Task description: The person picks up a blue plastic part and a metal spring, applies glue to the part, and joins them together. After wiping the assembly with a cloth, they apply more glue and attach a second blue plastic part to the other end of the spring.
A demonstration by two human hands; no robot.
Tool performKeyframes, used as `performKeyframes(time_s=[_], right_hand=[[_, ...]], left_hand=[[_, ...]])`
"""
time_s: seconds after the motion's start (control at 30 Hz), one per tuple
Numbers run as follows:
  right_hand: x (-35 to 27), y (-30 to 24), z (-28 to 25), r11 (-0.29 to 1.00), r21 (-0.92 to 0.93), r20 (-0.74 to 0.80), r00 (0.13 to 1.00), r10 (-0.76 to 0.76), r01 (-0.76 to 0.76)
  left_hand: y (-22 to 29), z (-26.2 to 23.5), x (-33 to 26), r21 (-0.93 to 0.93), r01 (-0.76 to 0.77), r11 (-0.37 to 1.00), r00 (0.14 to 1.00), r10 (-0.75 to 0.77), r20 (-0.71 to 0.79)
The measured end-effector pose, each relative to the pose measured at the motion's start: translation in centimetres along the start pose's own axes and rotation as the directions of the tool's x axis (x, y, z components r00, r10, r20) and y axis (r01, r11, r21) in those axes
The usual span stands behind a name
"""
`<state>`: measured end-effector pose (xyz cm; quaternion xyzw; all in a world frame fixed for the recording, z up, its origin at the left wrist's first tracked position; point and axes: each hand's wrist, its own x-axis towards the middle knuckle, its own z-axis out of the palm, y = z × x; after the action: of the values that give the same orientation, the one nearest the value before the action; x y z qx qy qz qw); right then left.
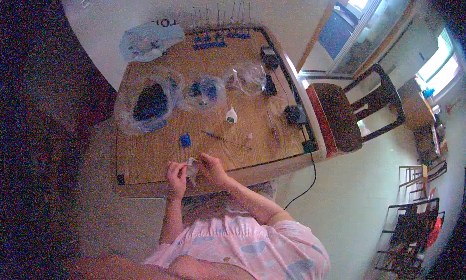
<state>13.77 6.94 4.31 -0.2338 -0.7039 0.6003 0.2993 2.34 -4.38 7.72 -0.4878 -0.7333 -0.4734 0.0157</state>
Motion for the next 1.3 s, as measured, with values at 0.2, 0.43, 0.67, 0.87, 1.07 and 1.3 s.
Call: performKeyframes(time_s=[0.2,0.43,0.67,0.87,1.07,1.3], right_hand=[[-0.1,-0.5,0.3,0.973,0.232,0.001,1.000,-0.001,0.001],[0.0,0.0,-0.1,0.997,0.016,-0.032,0.997,-0.071,0.071],[-0.3,-1.7,-1.6,0.980,-0.155,-0.171,0.974,-0.150,0.123],[3.5,-4.1,-10.1,0.912,-0.379,-0.369,0.877,-0.307,0.160],[7.3,-3.1,-15.4,0.517,-0.854,-0.180,0.901,-0.395,0.056],[10.2,-0.6,-15.0,0.441,-0.897,-0.089,0.958,-0.271,0.042]], left_hand=[[-3.9,-3.7,0.7,0.128,0.120,0.984,0.990,-0.109,-0.090],[-5.8,-4.8,3.3,0.135,0.168,0.977,0.932,-0.113,-0.343],[-3.5,0.4,5.1,0.030,0.156,0.987,0.986,-0.157,0.062],[-5.0,3.5,5.4,0.272,0.092,0.958,0.991,-0.114,0.066],[-6.5,4.5,5.1,0.204,0.060,0.977,0.997,-0.068,0.032],[-5.6,3.6,5.5,0.113,0.026,0.993,0.998,-0.033,0.061]])
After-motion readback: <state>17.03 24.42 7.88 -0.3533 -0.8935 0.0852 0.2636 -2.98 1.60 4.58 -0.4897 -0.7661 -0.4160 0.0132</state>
